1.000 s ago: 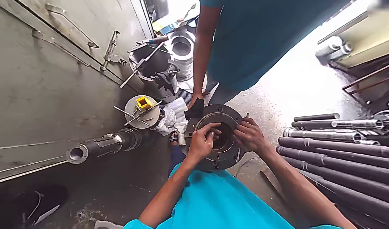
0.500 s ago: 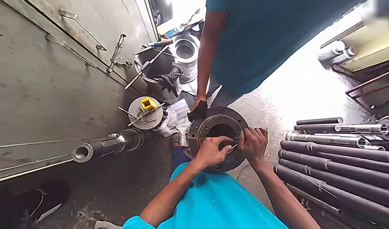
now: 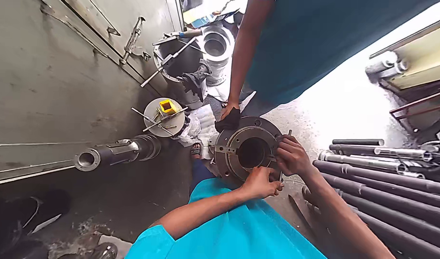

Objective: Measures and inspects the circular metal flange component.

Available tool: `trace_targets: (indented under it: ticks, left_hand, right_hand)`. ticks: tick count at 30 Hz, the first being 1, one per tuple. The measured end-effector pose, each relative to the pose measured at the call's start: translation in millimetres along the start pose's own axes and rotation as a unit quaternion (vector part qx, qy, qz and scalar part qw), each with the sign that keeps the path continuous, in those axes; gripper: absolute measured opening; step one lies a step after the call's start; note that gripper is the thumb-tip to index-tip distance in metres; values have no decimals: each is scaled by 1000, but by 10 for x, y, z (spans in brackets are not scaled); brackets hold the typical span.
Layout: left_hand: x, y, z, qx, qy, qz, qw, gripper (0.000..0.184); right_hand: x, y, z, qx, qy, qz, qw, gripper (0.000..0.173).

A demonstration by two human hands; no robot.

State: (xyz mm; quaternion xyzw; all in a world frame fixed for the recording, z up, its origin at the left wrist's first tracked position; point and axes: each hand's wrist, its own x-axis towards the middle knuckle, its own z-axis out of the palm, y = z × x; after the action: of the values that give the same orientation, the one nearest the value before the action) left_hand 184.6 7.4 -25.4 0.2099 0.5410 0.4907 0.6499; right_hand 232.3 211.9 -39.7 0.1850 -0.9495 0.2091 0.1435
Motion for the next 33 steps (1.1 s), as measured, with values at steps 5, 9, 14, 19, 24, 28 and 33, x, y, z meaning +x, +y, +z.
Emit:
trace_targets:
  ticks: [5,9,14,19,24,28,33]
  left_hand:
    - [54,-50,78,1,-22,-14,1000,19]
    - [-35,9,-44,16,-22,-7,1000,20]
    - [-173,41,-222,87,4,-2,996,25]
    - [-279,123,-412,150,68,20,986,29]
    - [-254,218,-557,181,106,26,977,28]
    - [-194,319,-644,165,128,15,978,23]
    - [-84,420,-710,148,165,33,975,20]
  right_hand:
    - [30,-26,-44,-39,-62,-38,997,35]
    - [43,-70,-46,-82,-73,9,994,38]
    - [-14,-231,34,-149,-46,123,980,47]
    - [27,-396,96,-194,-33,268,943,49]
    - [90,-614,143,-245,-43,400,882,44]
    - [216,-764,80,-225,-105,504,827,42]
    - [161,-695,-109,-119,-171,486,849,63]
